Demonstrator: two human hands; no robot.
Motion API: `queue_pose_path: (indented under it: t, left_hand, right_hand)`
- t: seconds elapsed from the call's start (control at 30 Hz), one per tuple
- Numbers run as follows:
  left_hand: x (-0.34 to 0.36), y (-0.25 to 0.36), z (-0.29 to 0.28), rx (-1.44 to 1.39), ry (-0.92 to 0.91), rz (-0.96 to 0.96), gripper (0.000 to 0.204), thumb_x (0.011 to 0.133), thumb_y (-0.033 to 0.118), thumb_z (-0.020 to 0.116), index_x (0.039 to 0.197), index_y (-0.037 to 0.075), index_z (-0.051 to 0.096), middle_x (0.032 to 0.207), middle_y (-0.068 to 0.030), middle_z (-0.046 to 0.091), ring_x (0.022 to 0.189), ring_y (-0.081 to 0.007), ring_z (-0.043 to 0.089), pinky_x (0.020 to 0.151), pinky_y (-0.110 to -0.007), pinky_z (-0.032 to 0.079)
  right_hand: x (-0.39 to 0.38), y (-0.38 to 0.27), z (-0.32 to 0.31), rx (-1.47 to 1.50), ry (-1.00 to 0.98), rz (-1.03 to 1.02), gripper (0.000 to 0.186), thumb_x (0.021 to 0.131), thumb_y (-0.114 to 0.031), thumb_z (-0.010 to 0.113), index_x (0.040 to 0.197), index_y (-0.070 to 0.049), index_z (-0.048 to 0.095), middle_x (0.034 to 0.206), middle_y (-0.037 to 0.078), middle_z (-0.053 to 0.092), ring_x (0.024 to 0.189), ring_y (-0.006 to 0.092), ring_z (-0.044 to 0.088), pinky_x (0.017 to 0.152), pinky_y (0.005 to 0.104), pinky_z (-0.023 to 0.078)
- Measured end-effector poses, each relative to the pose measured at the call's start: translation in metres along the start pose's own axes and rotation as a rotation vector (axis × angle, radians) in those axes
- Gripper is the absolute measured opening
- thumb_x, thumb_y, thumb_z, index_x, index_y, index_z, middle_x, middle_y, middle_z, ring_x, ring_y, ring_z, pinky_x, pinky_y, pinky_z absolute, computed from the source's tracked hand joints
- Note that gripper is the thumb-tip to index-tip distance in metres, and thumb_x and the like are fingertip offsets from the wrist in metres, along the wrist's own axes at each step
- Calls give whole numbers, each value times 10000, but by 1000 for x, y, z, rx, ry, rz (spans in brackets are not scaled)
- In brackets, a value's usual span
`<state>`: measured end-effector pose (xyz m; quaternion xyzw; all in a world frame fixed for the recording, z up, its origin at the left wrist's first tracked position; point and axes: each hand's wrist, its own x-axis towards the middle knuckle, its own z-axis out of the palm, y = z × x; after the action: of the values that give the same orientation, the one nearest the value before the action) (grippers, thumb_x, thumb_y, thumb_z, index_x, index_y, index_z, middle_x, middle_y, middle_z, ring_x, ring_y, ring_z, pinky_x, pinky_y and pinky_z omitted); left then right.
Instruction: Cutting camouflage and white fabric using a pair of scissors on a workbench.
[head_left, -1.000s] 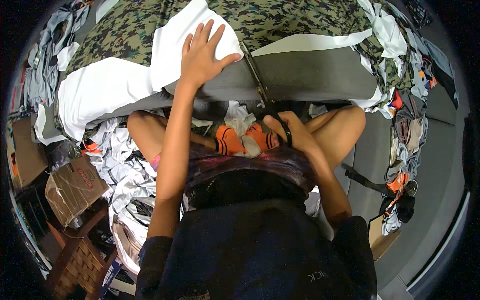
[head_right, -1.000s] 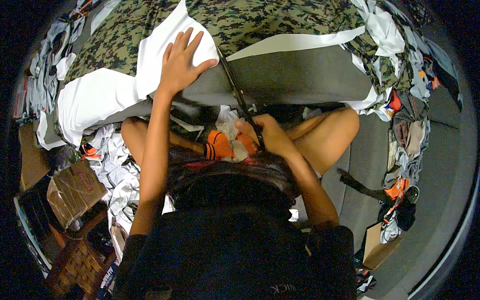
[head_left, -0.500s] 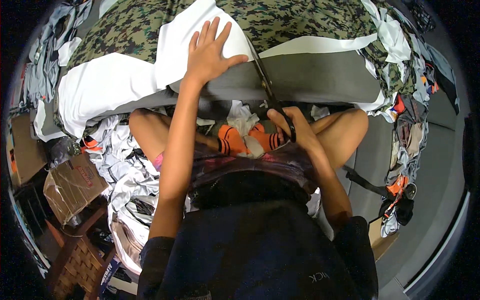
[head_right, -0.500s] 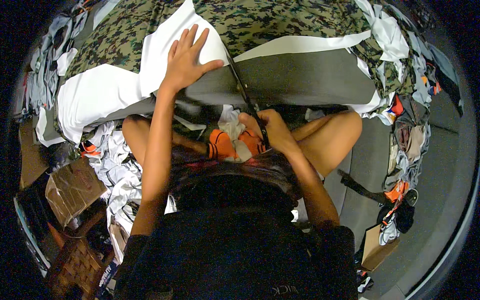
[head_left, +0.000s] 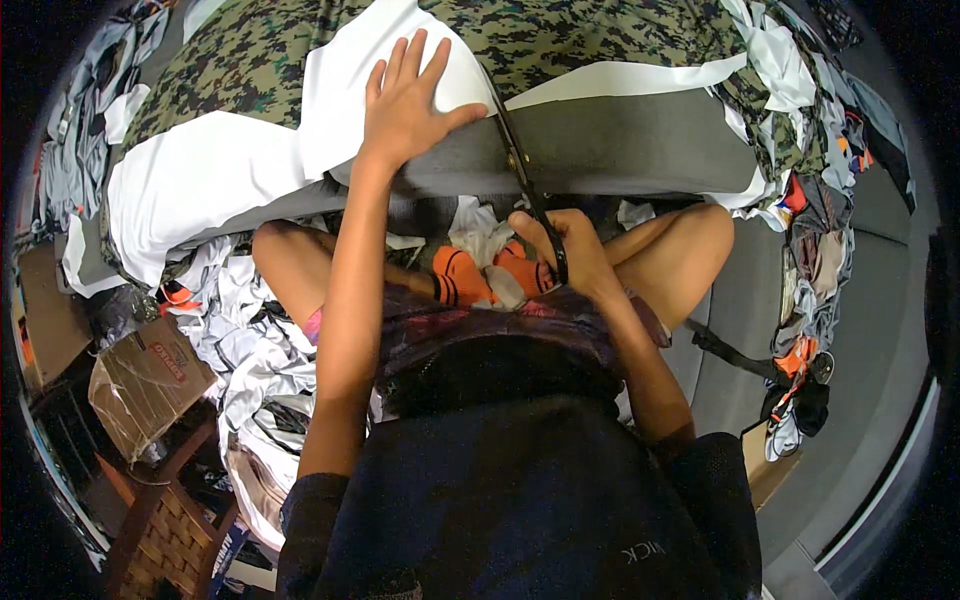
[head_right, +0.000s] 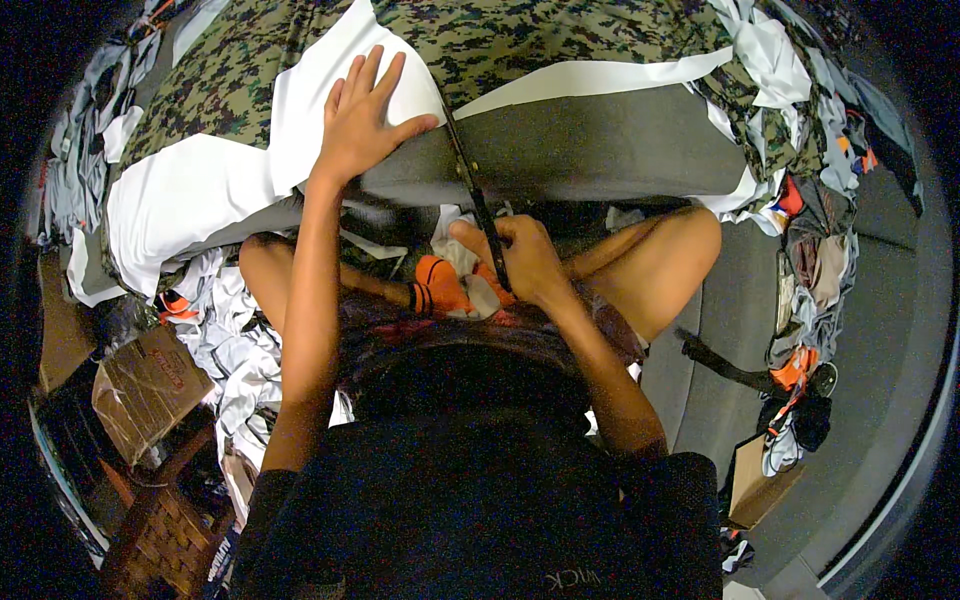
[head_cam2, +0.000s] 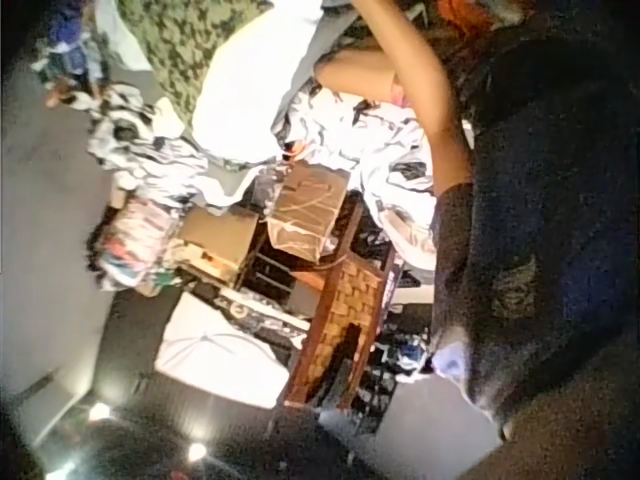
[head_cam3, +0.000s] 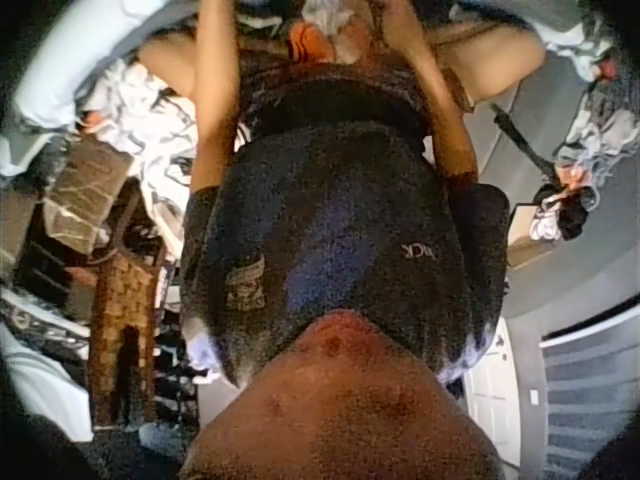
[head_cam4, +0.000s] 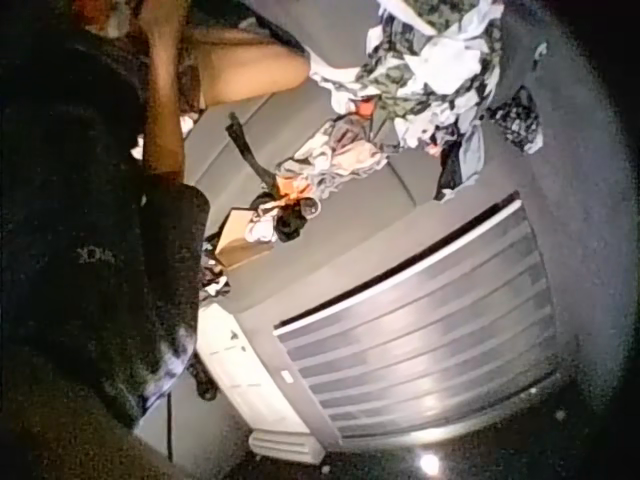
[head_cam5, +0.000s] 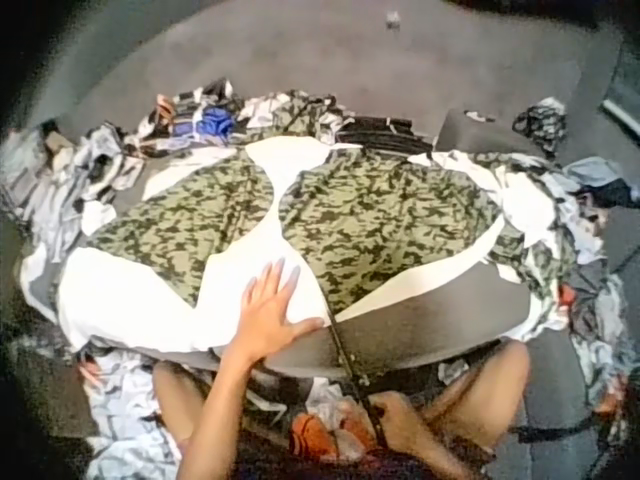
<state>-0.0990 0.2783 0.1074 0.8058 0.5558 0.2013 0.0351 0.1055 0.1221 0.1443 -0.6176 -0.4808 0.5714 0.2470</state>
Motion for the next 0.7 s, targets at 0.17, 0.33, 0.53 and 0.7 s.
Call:
queue_pose_path:
  t: [0.17,0.33,0.53,0.7]
  left_hand:
    - [0,0,-1,-9,-7,2,867,730,656,610,1437,226,351,1516,-73,261,1406,-254,212,1112,-422,159]
    - [-1,-1,0,-7,-2,7,863,733,654,610,1440,234,345,1519,-66,255,1407,-251,209,1114,-420,155]
    - [0,-1,0,-46,-26,5,918,702,691,599,1427,176,370,1521,-91,241,1420,-243,157,1116,-417,127]
    - [-1,-2,0,-24,-10,3,859,736,660,606,1439,243,345,1522,-59,248,1411,-241,197,1119,-413,138]
  right_hand:
    - [-2,-4,-3,73,-19,128,563,837,-437,653,480,-33,490,443,1,407,422,117,353,417,290,296]
    - [-1,-3,-1,36,-16,86,564,835,-440,656,481,-30,499,438,3,421,416,117,366,415,284,304]
    - [-1,0,-1,-16,11,6,559,833,-442,659,479,-36,507,440,4,426,413,114,371,412,275,301]
    - [-3,-4,2,1,12,44,550,833,-429,663,476,-41,507,440,0,428,413,112,373,411,271,299]
